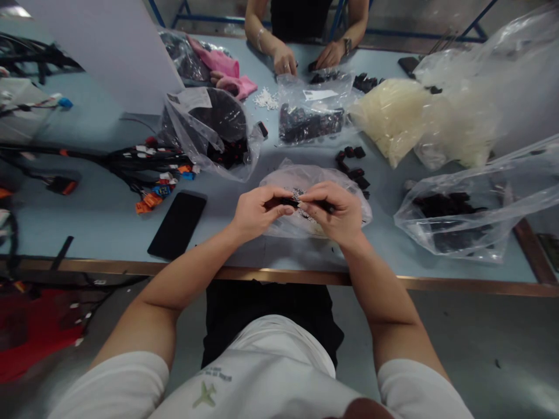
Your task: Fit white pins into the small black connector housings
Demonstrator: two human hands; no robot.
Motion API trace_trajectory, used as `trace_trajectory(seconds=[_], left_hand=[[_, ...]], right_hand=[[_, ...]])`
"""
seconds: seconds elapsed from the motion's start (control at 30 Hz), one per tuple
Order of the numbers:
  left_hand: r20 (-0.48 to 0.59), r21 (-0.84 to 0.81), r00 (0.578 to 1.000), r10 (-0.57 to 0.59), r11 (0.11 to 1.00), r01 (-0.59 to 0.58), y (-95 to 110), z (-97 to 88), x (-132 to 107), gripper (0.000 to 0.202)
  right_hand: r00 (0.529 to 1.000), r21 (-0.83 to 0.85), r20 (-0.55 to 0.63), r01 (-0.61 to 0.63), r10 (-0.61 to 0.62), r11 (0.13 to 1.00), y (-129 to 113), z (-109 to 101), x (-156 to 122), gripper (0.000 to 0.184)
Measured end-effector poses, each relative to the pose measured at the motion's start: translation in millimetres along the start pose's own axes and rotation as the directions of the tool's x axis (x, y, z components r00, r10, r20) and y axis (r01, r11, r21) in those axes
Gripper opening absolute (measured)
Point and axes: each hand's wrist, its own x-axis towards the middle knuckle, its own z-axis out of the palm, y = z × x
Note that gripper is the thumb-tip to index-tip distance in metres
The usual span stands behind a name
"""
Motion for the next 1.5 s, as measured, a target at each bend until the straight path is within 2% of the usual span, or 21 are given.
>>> trace_trajectory(seconds=[0.1, 0.23, 0.37, 0.7, 0.87, 1.03, 1.23, 1.3, 1.37, 1.43, 1.5], left_hand=[[-0.014, 0.038, 0.997, 0.07, 0.997, -0.069, 1, -2.2, 0, 0.05], [-0.029, 0.093, 0.987, 0.159, 0.983, -0.155, 0, -2.6, 0, 0.05], [-0.026, 0.144, 0.984, 0.174, 0.975, -0.168, -4, -1.7, -1, 0.053], [-0.034, 0.222, 0.964, 0.264, 0.943, -0.25, -7, 0.3, -4, 0.05], [-0.047, 0.244, 0.947, 0.318, 0.923, -0.298, -8, 2.3, -7, 0.044], [-0.025, 0.259, 0.937, 0.349, 0.907, -0.331, -3, 4.0, -9, 0.041], [-0.059, 0.3, 0.868, 0.493, 0.838, -0.456, 3, 6.2, -9, 0.032], [-0.039, 0.313, 0.88, 0.473, 0.842, -0.439, 1, 6.7, -11, 0.032], [-0.012, 0.314, 0.912, 0.41, 0.868, -0.385, -1, 7.0, -13, 0.037], [0.001, 0.285, 0.938, 0.348, 0.899, -0.334, -3, 7.0, -14, 0.039], [-0.011, 0.232, 0.945, 0.328, 0.92, -0.316, -4, 6.6, -14, 0.037]], right_hand=[[1.0, -0.007, 0.018, 0.011, -0.011, 1.0, 2, 1, 0, 0.007], [0.998, -0.011, 0.047, -0.049, 0.049, 0.999, 3, 1, -1, 0.006], [0.993, 0.017, 0.074, -0.095, 0.094, 0.995, 3, 1, -1, 0.003], [0.99, 0.083, 0.093, -0.112, 0.104, 0.99, 3, 1, -1, 0.005], [0.971, 0.19, 0.189, -0.18, 0.144, 0.965, 4, -2, 4, 0.005], [0.914, 0.349, 0.32, -0.359, 0.25, 0.865, 8, -3, 6, 0.019], [0.773, 0.42, 0.49, -0.615, 0.404, 0.667, 12, -2, 6, 0.043], [0.74, 0.446, 0.525, -0.66, 0.42, 0.605, 11, 0, 7, 0.048], [0.721, 0.472, 0.547, -0.686, 0.426, 0.554, 11, 2, 8, 0.052], [0.714, 0.499, 0.557, -0.696, 0.424, 0.516, 11, 3, 9, 0.053], [0.72, 0.528, 0.55, -0.692, 0.423, 0.492, 11, 4, 9, 0.053]])
